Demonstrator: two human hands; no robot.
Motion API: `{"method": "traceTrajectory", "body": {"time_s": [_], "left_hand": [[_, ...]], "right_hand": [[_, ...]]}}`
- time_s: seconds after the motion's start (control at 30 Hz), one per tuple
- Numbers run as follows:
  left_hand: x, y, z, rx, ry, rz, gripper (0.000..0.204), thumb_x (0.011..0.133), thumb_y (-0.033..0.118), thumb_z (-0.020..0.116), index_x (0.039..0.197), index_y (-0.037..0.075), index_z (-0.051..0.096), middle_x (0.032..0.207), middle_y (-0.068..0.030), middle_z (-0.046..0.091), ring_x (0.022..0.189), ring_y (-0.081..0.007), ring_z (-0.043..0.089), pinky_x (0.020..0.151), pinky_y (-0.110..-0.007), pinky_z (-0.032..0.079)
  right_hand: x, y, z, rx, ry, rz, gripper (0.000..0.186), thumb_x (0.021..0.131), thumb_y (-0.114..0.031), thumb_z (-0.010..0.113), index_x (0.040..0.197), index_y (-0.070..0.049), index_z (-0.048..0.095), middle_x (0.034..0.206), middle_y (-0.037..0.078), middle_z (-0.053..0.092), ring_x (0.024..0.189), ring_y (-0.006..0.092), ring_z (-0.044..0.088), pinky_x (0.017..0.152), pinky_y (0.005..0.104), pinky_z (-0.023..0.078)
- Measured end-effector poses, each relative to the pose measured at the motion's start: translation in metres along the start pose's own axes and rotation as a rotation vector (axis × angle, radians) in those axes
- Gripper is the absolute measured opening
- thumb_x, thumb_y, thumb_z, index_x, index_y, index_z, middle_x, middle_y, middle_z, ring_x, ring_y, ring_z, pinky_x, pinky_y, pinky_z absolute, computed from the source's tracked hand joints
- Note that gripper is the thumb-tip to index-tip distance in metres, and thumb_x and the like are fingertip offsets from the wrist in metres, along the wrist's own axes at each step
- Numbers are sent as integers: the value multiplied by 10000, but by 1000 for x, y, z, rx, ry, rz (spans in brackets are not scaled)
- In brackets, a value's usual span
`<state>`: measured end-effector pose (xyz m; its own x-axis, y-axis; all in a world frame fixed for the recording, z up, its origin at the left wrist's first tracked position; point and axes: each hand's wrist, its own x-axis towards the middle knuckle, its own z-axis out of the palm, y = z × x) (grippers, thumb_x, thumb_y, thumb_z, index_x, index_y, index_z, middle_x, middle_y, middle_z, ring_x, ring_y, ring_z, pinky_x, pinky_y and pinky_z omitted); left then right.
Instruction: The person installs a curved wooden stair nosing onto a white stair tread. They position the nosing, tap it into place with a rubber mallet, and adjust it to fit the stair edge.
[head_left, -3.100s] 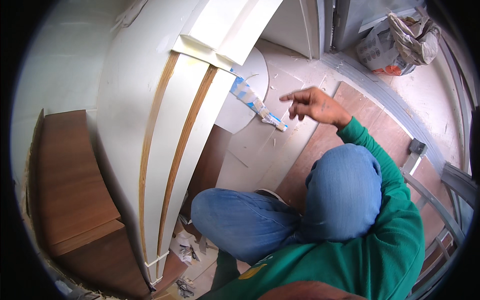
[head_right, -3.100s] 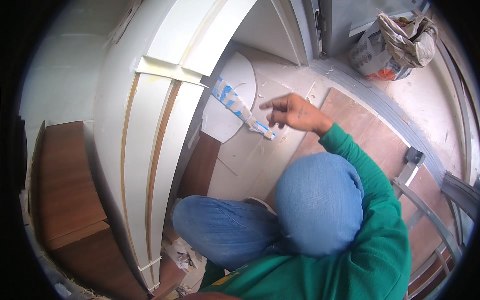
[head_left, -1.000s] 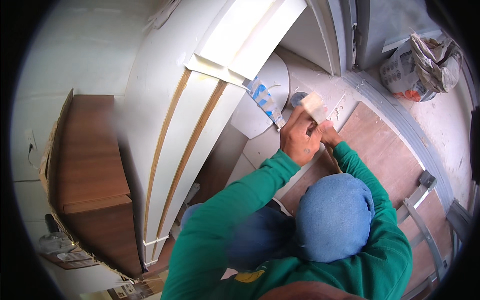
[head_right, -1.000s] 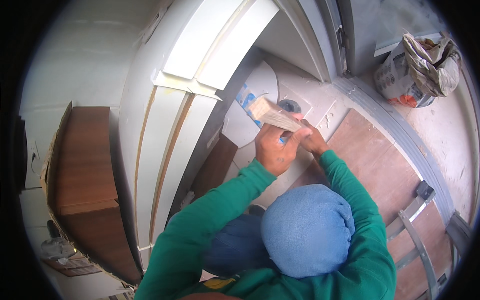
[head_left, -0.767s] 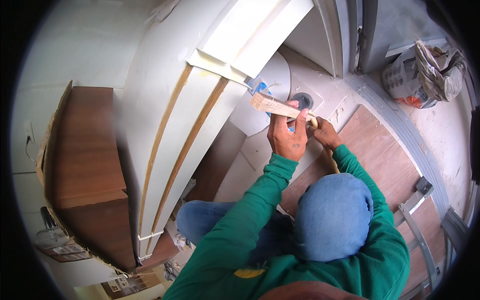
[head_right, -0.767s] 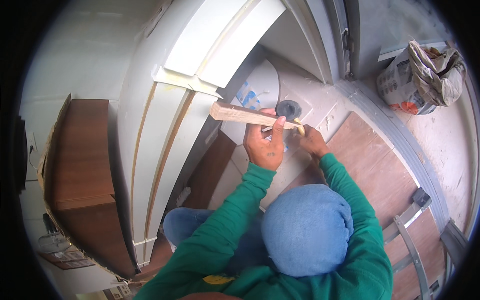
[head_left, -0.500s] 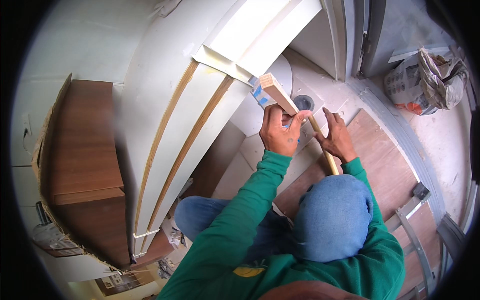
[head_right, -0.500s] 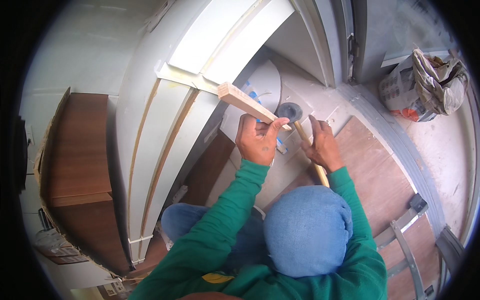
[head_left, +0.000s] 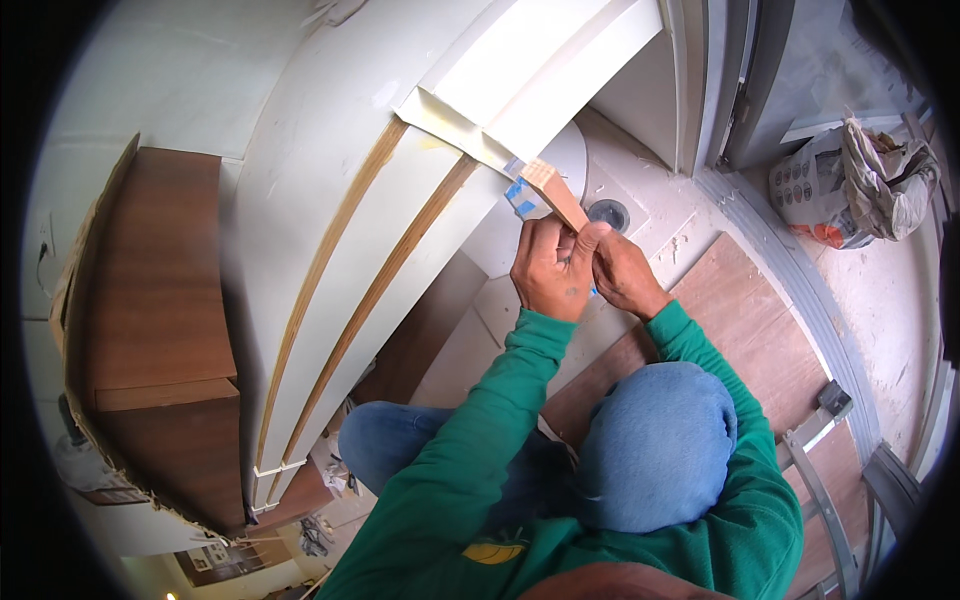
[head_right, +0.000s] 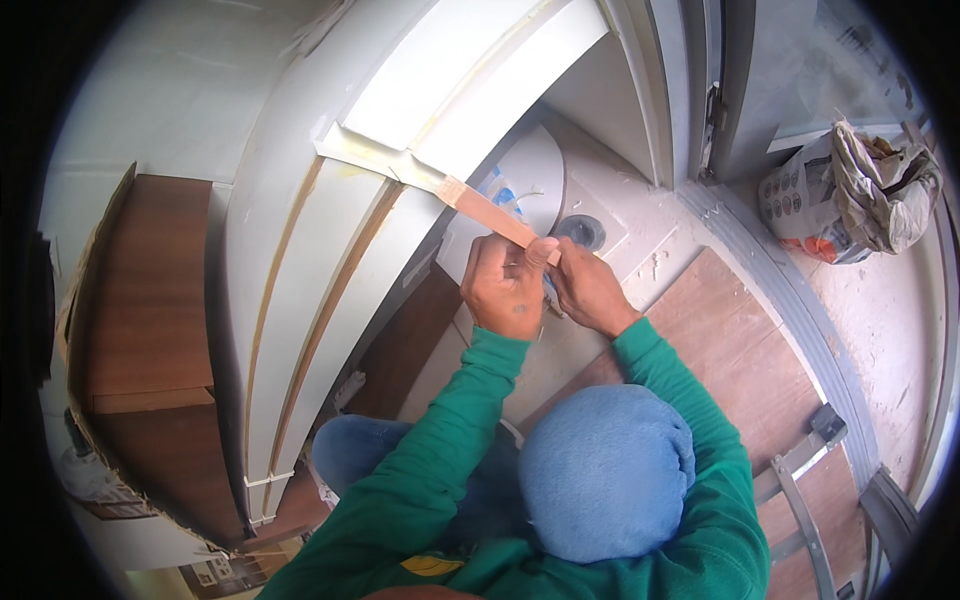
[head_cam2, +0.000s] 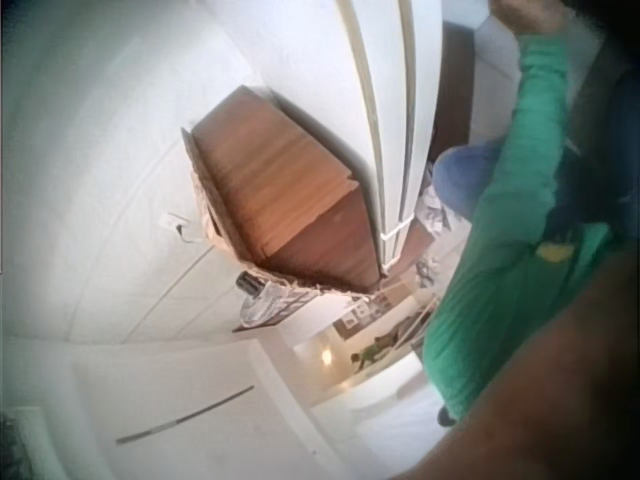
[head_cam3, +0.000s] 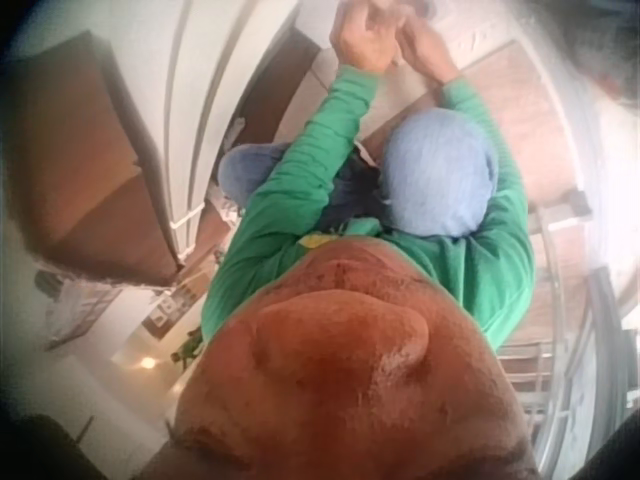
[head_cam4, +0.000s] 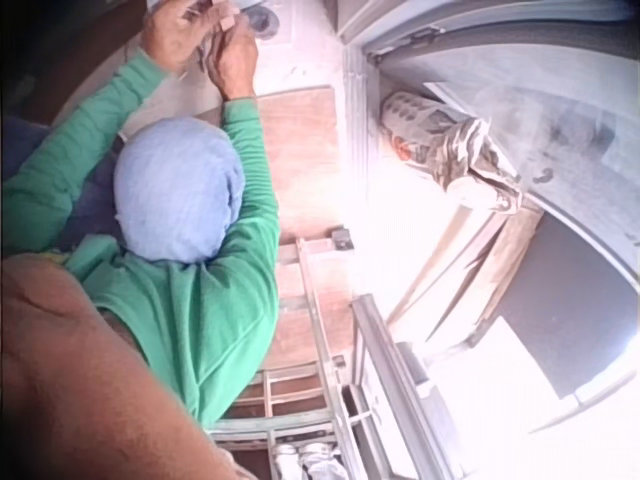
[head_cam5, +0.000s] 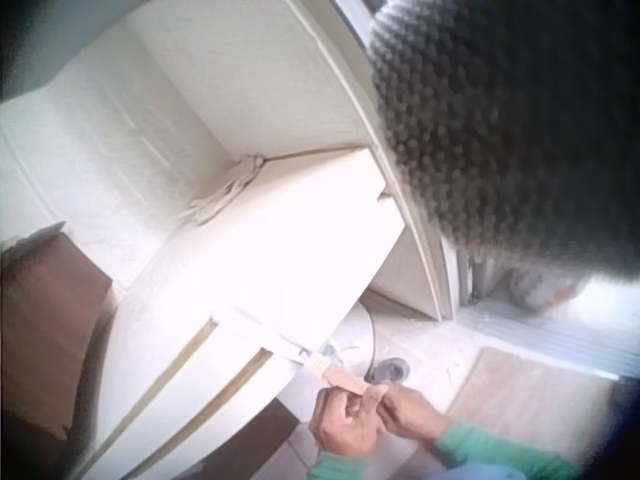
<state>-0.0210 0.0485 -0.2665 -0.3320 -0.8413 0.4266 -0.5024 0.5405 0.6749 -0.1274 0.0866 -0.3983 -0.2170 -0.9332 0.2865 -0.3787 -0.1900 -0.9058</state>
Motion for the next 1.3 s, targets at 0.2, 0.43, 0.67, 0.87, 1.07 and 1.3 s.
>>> {"method": "traceTrajectory", "body": {"time_s": [0.2,0.43,0.67,0.87,1.07,1.3], "left_hand": [[11,-3,-4,-54,34,-47,424,981,411,835,1070,3,763,968,-113,695,828,-243,721,702,-399,599],[13,-6,0,-73,61,-12,363,990,363,832,1048,14,751,888,-76,649,742,-201,610,653,-355,561],[15,-5,0,-95,60,-20,351,1019,348,801,1077,6,746,921,-93,681,770,-204,669,682,-350,603],[20,9,-4,-114,10,-73,303,1051,281,750,1135,-9,727,1020,-131,705,814,-210,716,699,-347,635],[21,8,-3,-65,-4,-44,379,1084,313,690,1238,-34,682,1125,-200,736,974,-326,749,805,-424,624],[25,9,2,-26,-7,-112,427,1096,361,666,1259,-34,664,1158,-230,757,1028,-355,763,864,-454,609]], "right_hand": [[12,-17,-4,-29,39,-41,271,1057,-160,651,1260,-15,545,948,228,663,903,463,667,753,552,527],[14,-15,-2,-102,60,-38,289,1015,-99,663,1264,-8,548,961,213,663,906,449,654,769,550,523],[17,-10,2,-151,87,-57,301,979,-74,678,1237,15,551,1016,223,655,952,447,646,830,547,517],[17,-8,-2,-144,84,-102,290,962,-54,678,1215,13,554,1000,224,637,931,449,623,818,538,495],[23,10,3,-200,55,-173,296,964,-59,683,1217,3,542,967,221,621,910,448,617,802,518,483],[35,4,-4,-190,116,-215,407,936,-89,736,1285,-3,546,1044,237,611,956,449,621,848,506,499]]}}
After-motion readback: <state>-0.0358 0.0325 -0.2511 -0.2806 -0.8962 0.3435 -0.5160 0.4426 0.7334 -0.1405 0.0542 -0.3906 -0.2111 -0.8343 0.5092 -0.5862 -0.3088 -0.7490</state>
